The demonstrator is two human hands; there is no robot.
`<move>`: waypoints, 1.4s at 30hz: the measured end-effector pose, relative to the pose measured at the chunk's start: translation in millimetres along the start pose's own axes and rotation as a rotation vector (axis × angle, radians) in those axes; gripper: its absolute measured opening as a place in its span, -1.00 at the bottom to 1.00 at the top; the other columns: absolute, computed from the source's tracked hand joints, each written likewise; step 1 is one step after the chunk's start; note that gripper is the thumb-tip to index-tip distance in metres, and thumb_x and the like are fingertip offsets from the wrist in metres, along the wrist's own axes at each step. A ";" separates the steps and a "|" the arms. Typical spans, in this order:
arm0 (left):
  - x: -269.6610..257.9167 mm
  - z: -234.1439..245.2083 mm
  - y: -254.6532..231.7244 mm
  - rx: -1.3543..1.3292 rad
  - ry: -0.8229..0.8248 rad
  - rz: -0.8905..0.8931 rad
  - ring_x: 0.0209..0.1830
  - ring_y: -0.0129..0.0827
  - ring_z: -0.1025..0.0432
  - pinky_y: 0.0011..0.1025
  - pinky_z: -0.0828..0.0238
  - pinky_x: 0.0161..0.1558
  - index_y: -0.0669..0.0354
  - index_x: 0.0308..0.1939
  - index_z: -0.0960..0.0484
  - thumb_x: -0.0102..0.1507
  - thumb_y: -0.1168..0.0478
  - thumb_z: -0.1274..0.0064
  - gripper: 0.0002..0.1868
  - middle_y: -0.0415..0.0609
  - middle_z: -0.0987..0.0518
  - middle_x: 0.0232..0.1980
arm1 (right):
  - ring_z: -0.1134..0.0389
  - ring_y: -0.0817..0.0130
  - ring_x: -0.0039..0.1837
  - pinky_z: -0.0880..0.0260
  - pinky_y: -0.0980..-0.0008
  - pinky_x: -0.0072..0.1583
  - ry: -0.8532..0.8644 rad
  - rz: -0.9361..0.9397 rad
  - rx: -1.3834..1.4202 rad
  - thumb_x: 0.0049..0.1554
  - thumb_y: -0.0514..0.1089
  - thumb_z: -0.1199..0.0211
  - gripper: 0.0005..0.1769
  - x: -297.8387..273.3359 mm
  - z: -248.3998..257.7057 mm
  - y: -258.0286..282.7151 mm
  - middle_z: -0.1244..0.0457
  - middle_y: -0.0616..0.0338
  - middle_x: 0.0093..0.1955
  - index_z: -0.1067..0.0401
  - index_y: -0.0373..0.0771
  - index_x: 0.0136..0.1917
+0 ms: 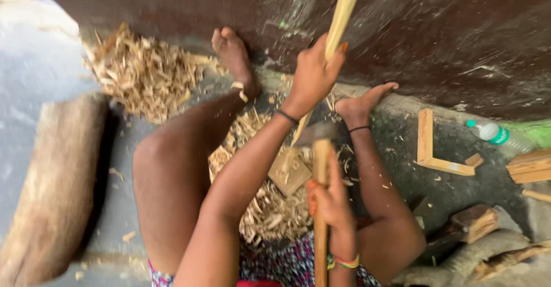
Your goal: The person is sitting on the floor and using a small axe to carve a piece of wood. They hold the wood with their left hand and strike it with the axe in their right hand, creating wood shavings.
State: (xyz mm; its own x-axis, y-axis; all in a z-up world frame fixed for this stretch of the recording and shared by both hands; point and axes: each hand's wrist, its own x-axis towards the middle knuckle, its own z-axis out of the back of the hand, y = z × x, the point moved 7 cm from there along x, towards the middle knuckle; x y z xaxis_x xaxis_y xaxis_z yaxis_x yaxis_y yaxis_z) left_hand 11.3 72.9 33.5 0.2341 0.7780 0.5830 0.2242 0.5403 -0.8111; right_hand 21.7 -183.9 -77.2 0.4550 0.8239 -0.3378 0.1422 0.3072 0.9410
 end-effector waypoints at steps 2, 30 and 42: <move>-5.3 -2.0 7.6 0.006 0.030 0.079 -0.46 -0.04 -0.54 -0.26 -0.44 -0.37 0.25 -0.05 -0.56 0.35 0.21 -0.05 -0.82 0.17 -0.56 -0.42 | -0.16 0.51 -0.46 -0.24 0.47 -0.44 -0.126 0.021 0.082 0.18 -0.34 -0.07 0.04 -22.8 15.1 17.5 -0.21 0.15 -0.27 0.38 0.25 0.69; -23.6 -20.0 -24.3 -0.163 0.212 -0.015 -0.29 -0.30 -0.61 -0.35 -0.52 -0.23 0.27 0.14 -0.53 0.39 0.19 -0.04 -0.71 0.10 -0.61 -0.29 | -0.08 0.53 -0.49 -0.20 0.48 -0.47 0.092 -0.118 0.445 0.16 -0.22 -0.04 0.01 8.2 51.1 -96.1 -0.10 0.17 -0.30 0.34 0.39 0.68; -30.1 -27.4 -2.2 -0.549 0.607 0.296 -0.50 -0.63 -0.33 -0.54 -0.28 -0.45 0.26 0.04 -0.45 0.44 0.17 0.03 -0.78 -0.24 -0.43 -0.41 | -0.13 0.50 -0.44 -0.27 0.47 -0.41 0.008 -0.221 0.455 0.15 -0.21 -0.04 -0.03 14.0 83.6 -171.2 -0.12 0.21 -0.32 0.32 0.26 0.68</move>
State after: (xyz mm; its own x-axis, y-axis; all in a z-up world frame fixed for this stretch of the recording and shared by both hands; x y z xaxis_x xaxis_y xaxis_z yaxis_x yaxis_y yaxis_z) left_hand 29.7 39.5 19.0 0.7839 0.4722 0.4031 0.4621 -0.0100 -0.8868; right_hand 77.2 -264.8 -241.2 0.3645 0.7669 -0.5283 0.6035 0.2376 0.7612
